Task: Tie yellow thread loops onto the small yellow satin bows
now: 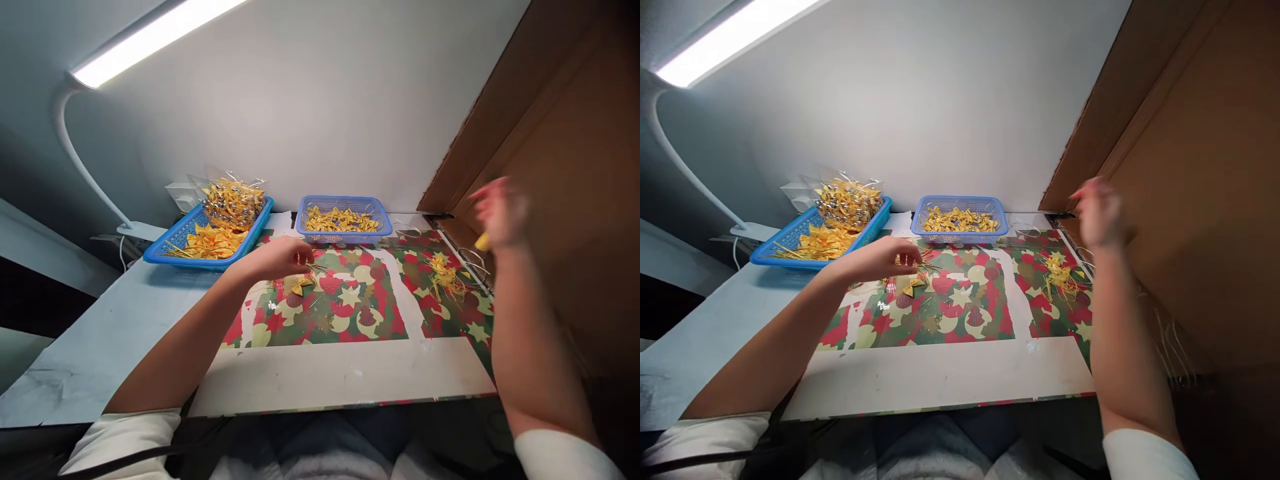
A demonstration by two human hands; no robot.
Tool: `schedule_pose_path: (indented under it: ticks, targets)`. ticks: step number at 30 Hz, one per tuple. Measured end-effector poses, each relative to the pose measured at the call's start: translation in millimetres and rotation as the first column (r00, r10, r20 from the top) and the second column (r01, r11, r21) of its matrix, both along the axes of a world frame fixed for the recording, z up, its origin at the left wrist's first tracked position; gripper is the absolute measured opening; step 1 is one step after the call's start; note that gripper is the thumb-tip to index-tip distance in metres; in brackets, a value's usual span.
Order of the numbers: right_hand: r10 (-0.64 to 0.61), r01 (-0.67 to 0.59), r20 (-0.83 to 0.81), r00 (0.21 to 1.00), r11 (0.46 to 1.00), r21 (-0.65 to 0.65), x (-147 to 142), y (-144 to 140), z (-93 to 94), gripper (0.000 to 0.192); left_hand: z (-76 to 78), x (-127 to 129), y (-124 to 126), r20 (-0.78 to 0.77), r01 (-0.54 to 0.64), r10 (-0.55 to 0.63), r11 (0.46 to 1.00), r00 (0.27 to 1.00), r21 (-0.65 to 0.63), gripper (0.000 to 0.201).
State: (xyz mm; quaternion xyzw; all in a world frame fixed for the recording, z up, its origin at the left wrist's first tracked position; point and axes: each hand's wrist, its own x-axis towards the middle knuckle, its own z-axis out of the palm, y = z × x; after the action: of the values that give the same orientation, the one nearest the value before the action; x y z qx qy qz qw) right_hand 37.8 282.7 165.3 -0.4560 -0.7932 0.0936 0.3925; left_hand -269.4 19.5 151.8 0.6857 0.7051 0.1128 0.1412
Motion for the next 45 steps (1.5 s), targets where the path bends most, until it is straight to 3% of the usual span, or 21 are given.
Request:
schedule_pose_path:
  ticks: [3, 6, 8, 17, 23, 27, 32, 35, 38, 41, 43, 45]
  targets:
    - [0.232, -0.182, 0.303, 0.924, 0.966, -0.185, -38.8, -60.4, -43.0, 0.029, -13.5, 0.4, -8.3, -0.015, 0.041, -0.042, 0.999, 0.999, -0.021, 0.014]
    - [0.278, -0.176, 0.471, 0.837, 0.952, -0.249, -54.7, -88.1, -84.8, 0.023, -25.2, 0.3, -20.4, -0.047, 0.056, -0.056, 0.998, 0.997, 0.007, 0.012]
    - [0.258, -0.149, 0.543, 0.799, 0.96, -0.237, -55.2, -90.9, -97.3, 0.025, -33.2, 0.8, -26.9, -0.075, 0.045, -0.042, 0.998, 0.996, 0.04, 0.011]
    - [0.209, -0.123, 0.677, 0.705, 0.977, -0.174, -60.5, -88.5, -89.5, 0.026, -75.7, 20.8, -18.9, -0.162, 0.08, -0.063, 0.992, 0.985, 0.102, 0.011]
    - [0.25, -0.17, 0.624, 0.74, 0.968, -0.187, -67.9, -96.5, -85.9, 0.019, -85.9, 22.7, -9.3, -0.13, 0.088, -0.074, 0.991, 0.989, 0.106, 0.022]
    - [0.395, -0.309, 0.516, 0.76, 0.918, -0.248, -76.6, -110.5, -83.0, 0.017, -82.0, 20.9, -12.3, -0.024, 0.068, -0.065, 0.989, 0.998, 0.132, 0.021]
    - [0.682, -0.616, 0.175, 0.71, 0.723, -0.313, -91.6, -128.0, -80.1, 0.01, -54.8, 9.3, -22.8, 0.207, -0.052, 0.005, 0.974, 0.978, 0.222, 0.025]
    - [0.761, -0.714, -0.042, 0.647, 0.586, -0.383, -103.4, -134.4, -77.6, 0.022, -37.2, 3.0, -27.5, 0.498, -0.178, 0.025, 0.949, 0.867, 0.261, 0.025]
    - [0.781, -0.78, -0.265, 0.566, 0.402, -0.48, -118.2, -142.8, -76.7, 0.049, -24.7, 1.4, -31.2, 0.665, -0.232, 0.009, 0.941, 0.747, 0.248, 0.028]
    - [0.79, -0.827, -0.399, 0.465, 0.226, -0.516, -134.4, -155.3, -78.9, 0.064, -17.1, 1.0, -35.1, 0.721, -0.284, 0.031, 0.93, 0.692, 0.233, 0.032]
    - [0.772, -0.833, -0.488, 0.406, 0.094, -0.545, -144.2, -163.8, -81.2, 0.066, -13.6, -1.4, -37.6, 0.745, -0.324, 0.045, 0.917, 0.666, 0.234, 0.034]
    - [0.725, -0.813, -0.594, 0.349, -0.081, -0.576, -152.2, -169.6, -82.4, 0.056, -10.2, -6.4, -39.7, 0.783, -0.378, 0.043, 0.891, 0.621, 0.251, 0.035]
